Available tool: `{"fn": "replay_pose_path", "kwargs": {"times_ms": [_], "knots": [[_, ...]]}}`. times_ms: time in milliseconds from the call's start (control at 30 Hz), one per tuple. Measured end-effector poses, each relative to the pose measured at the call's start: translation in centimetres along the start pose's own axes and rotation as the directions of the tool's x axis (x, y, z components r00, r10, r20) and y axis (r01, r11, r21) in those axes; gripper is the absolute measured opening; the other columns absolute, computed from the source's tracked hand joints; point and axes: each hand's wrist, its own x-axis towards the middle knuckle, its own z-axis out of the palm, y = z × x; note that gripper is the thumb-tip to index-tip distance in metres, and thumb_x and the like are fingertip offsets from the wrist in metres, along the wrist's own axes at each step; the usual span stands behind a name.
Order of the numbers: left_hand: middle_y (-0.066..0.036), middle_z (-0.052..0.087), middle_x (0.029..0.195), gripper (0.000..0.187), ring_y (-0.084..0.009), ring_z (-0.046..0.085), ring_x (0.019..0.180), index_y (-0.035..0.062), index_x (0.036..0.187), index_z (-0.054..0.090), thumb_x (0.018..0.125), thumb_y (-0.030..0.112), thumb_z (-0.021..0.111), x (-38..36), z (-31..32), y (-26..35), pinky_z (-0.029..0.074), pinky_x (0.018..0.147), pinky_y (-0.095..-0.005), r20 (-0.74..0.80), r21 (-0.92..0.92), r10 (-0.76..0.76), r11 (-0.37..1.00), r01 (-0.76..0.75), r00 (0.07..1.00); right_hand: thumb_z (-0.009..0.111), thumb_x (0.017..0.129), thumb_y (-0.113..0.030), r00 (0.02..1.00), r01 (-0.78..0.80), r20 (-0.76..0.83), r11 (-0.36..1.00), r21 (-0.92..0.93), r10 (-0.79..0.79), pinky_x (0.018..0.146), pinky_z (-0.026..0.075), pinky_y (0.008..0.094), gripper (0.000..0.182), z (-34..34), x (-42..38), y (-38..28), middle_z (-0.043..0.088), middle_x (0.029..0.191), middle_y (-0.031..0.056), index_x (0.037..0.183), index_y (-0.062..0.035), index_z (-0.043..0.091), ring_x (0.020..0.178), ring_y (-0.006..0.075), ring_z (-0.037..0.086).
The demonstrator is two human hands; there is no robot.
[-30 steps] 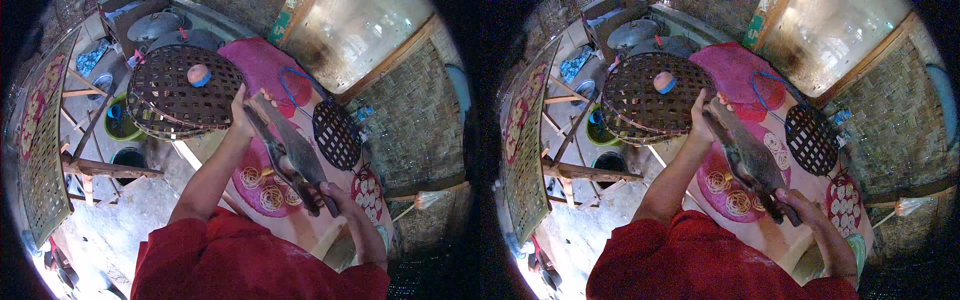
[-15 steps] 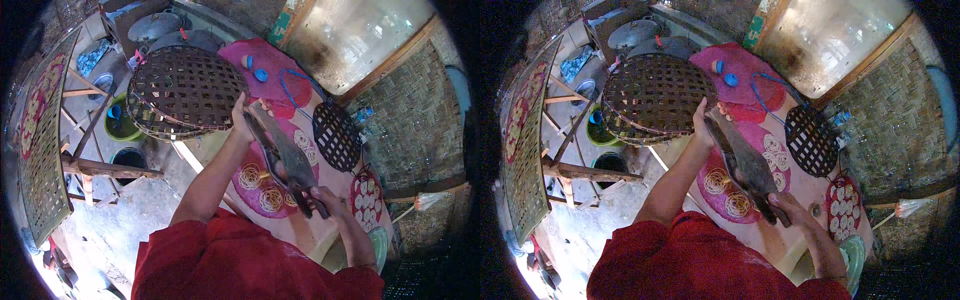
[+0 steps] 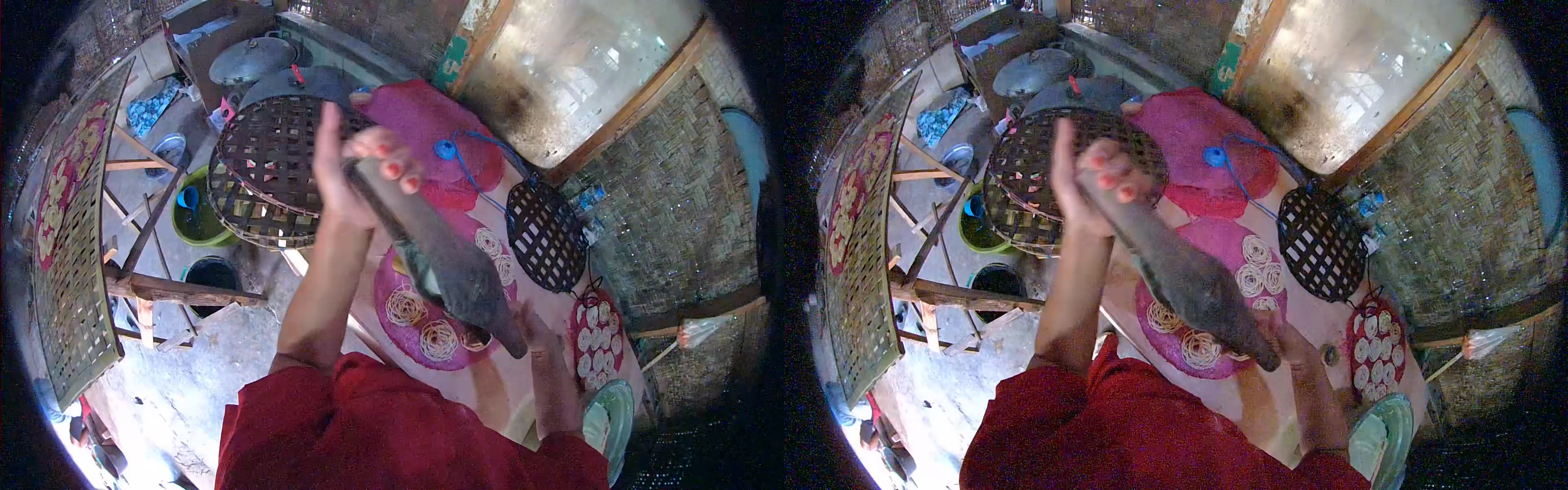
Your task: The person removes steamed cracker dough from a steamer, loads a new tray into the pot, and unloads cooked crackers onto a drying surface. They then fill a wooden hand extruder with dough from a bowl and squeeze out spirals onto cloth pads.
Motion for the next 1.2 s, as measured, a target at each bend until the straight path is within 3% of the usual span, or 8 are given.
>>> {"fn": "replay_pose_path", "kwargs": {"times_ms": [133, 200, 233, 300, 533, 633, 967, 1200], "knots": [[-0.011, 0.055, 0.052, 0.084, -0.0245, 0.055, 0.045, 0.0056, 0.062, 0.06, 0.083, 0.076, 0.019, -4.1, 6.9, 5.0, 0.05, 0.049, -0.0371, 0.203, 0.155, -0.001, 0.987, -0.031, 0.979, 0.058, 0.087, -0.04, 0.987, 0.028, -0.155, 1.0, -0.011, -0.029, 0.079, 0.048, 0.0338, 0.051, -2.5, 4.4, 4.5, 0.062, 0.099, 0.0105, 0.119, -0.0006, 0.056, 0.086, 0.019, 0.06], [-0.013, 0.055, 0.047, 0.089, -0.027, 0.055, 0.039, 0.0036, 0.058, 0.059, 0.082, 0.076, 0.014, -7.7, 8.6, 7.4, 0.052, 0.043, -0.0381, 0.192, 0.338, 0.044, 0.935, -0.108, 0.98, 0.06, 0.086, -0.02, 0.921, 0.144, -0.177, 0.724, -0.674, -0.348, 0.083, 0.048, 0.0371, 0.031, -2.2, 6.1, 7.1, 0.062, 0.1, 0.0123, 0.112, -0.005, 0.062, 0.091, 0.0236, 0.06], [-0.015, 0.054, 0.045, 0.091, -0.0284, 0.055, 0.035, 0.0024, 0.055, 0.057, 0.083, 0.076, 0.011, -9.2, 9.5, 7.8, 0.051, 0.038, -0.0382, 0.184, 0.417, 0.097, 0.893, -0.167, 0.978, 0.06, 0.086, -0.02, 0.918, 0.157, -0.17, 0.724, -0.672, -0.357, 0.083, 0.048, 0.0371, 0.031, -1.7, 6.9, 7.3, 0.062, 0.1, 0.0123, 0.112, -0.005, 0.062, 0.091, 0.0236, 0.06], [-0.018, 0.052, 0.042, 0.093, -0.0297, 0.054, 0.033, 0.0002, 0.052, 0.054, 0.084, 0.073, 0.007, -11.7, 11.3, 8.1, 0.048, 0.033, -0.0384, 0.115, 0.604, 0.122, 0.78, -0.167, 0.986, 0.054, 0.086, -0.003, 0.865, 0.203, -0.019, 0.384, -0.901, -0.502, 0.093, 0.041, 0.0416, 0.029, -0.6, 7.9, 7.9, 0.057, 0.111, 0.0149, 0.113, -0.0123, 0.059, 0.105, 0.0312, 0.054], [-0.023, 0.054, 0.047, 0.095, -0.0347, 0.056, 0.04, -0.0026, 0.05, 0.051, 0.086, 0.069, 0.001, -19.3, 11.9, 9.8, 0.052, 0.045, -0.0442, -0.139, 0.815, 0.067, 0.574, 0.076, 0.988, 0.059, 0.073, -0.002, 0.845, 0.031, 0.012, 0.028, -0.999, -0.535, 0.09, 0.039, 0.0468, 0.037, 0.6, 10.3, 8.8, 0.05, 0.123, 0.014, 0.108, -0.0133, 0.065, 0.11, 0.0338, 0.048], [-0.023, 0.054, 0.047, 0.094, -0.0353, 0.056, 0.04, -0.0029, 0.05, 0.051, 0.087, 0.068, 0.004, -20.4, 12.3, 9.4, 0.052, 0.046, -0.0442, -0.197, 0.838, 0.216, 0.544, 0.05, 0.956, 0.057, 0.081, -0.018, 0.886, 0.054, 0.039, 0.019, -0.998, -0.462, 0.097, 0.032, 0.0495, 0.027, 0.8, 10.7, 8.7, 0.049, 0.125, 0.0146, 0.106, -0.013, 0.066, 0.117, 0.0345, 0.041], [-0.022, 0.052, 0.043, 0.088, -0.0328, 0.054, 0.036, 0.0001, 0.046, 0.05, 0.091, 0.064, 0.008, -20.2, 13.1, 8.6, 0.051, 0.041, -0.0431, -0.206, 0.846, 0.317, 0.533, 0.006, 0.926, 0.057, 0.081, -0.019, 0.864, 0.005, 0.058, -0.107, -0.994, -0.501, 0.093, 0.033, 0.0481, 0.025, 0.8, 10.3, 8.5, 0.052, 0.12, 0.0128, 0.103, -0.0124, 0.066, 0.112, 0.0342, 0.044], [-0.016, 0.05, 0.039, 0.083, -0.0255, 0.049, 0.028, 0.0039, 0.047, 0.05, 0.091, 0.064, 0.014, -18.9, 12.8, 8.6, 0.046, 0.03, -0.0372, -0.151, 0.853, 0.278, 0.522, -0.017, 0.949, 0.061, 0.078, -0.017, 0.851, 0.036, -0.002, 0.062, -0.997, -0.526, 0.09, 0.034, 0.0465, 0.019, 0.5, 10.2, 9.9, 0.054, 0.117, 0.0108, 0.095, -0.0108, 0.066, 0.11, 0.0322, 0.046]]}}
